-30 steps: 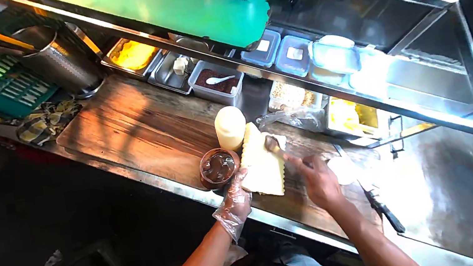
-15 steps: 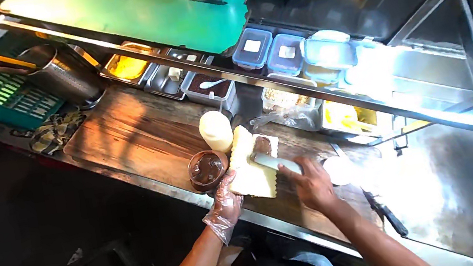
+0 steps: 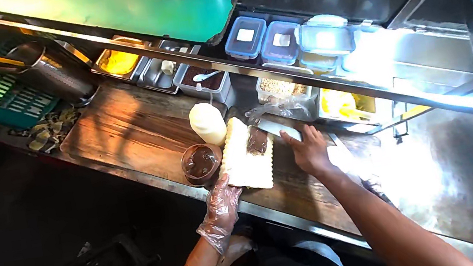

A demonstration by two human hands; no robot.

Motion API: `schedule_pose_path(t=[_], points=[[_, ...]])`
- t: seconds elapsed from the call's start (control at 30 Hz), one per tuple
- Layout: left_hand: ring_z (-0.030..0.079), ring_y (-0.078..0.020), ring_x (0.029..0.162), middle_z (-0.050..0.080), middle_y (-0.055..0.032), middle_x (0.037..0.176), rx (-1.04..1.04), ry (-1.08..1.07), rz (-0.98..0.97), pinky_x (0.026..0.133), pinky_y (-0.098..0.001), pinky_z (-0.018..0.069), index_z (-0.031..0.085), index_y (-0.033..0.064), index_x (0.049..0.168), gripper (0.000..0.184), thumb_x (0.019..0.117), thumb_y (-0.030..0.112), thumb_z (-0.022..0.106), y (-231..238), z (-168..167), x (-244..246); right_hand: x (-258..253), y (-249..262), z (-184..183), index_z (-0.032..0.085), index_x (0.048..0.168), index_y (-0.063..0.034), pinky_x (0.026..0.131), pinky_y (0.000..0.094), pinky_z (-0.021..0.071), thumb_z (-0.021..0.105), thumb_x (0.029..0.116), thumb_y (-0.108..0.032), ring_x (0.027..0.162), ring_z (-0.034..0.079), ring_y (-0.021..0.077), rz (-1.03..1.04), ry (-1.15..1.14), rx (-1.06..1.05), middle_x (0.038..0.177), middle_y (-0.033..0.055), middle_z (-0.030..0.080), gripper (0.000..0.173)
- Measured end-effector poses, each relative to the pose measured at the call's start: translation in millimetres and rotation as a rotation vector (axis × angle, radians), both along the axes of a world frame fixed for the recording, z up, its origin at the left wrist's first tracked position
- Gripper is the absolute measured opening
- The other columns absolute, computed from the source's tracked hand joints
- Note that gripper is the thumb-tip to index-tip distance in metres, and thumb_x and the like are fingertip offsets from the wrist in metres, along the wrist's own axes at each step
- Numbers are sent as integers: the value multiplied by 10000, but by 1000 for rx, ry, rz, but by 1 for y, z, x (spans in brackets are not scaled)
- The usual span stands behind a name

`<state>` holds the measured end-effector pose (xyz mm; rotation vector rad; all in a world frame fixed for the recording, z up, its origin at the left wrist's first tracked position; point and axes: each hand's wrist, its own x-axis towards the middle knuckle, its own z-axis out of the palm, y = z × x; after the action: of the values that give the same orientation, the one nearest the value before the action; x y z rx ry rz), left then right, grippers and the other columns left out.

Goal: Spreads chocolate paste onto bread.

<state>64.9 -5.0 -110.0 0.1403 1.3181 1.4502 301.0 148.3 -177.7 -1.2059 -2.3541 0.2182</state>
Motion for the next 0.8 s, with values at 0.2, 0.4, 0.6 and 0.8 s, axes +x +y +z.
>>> schedule_pose_path(t=[0.2, 0.4, 0.6, 0.8], points=[[631, -280, 1205, 640, -144, 1314, 40, -56, -62, 1040, -499, 520, 519, 56, 1386, 423, 1073, 307, 386, -10, -6, -6, 15, -32, 11, 702, 1315, -304, 765, 562, 525, 569, 952, -89, 1027, 636, 393, -142, 11, -85, 1159, 199, 659, 443], [658, -282, 1160, 654, -154, 1274, 17, -64, -80, 1021, -488, 539, 521, 34, 1361, 404, 1076, 282, 381, -17, -11, -13, -6, -97, 91, 697, 1336, -287, 700, 517, 554, 559, 998, -158, 963, 653, 333, -271, -131, -450, 1096, 143, 651, 387], [675, -304, 1130, 643, -208, 1279, -93, -12, -152, 983, -471, 567, 498, -28, 1384, 394, 1096, 230, 421, -29, -14, -28, -33, -66, 83, 673, 1361, -349, 797, 568, 558, 546, 1034, -198, 1051, 648, 362, -379, -33, -581, 1204, 174, 638, 382], [622, -358, 1268, 617, -222, 1387, 79, 113, -377, 1078, -496, 518, 461, -36, 1462, 519, 1058, 274, 363, -63, -11, -80, -27, -142, 102, 716, 1312, -321, 723, 498, 569, 587, 1006, -205, 903, 673, 262, -371, 42, -612, 1070, 103, 676, 352]])
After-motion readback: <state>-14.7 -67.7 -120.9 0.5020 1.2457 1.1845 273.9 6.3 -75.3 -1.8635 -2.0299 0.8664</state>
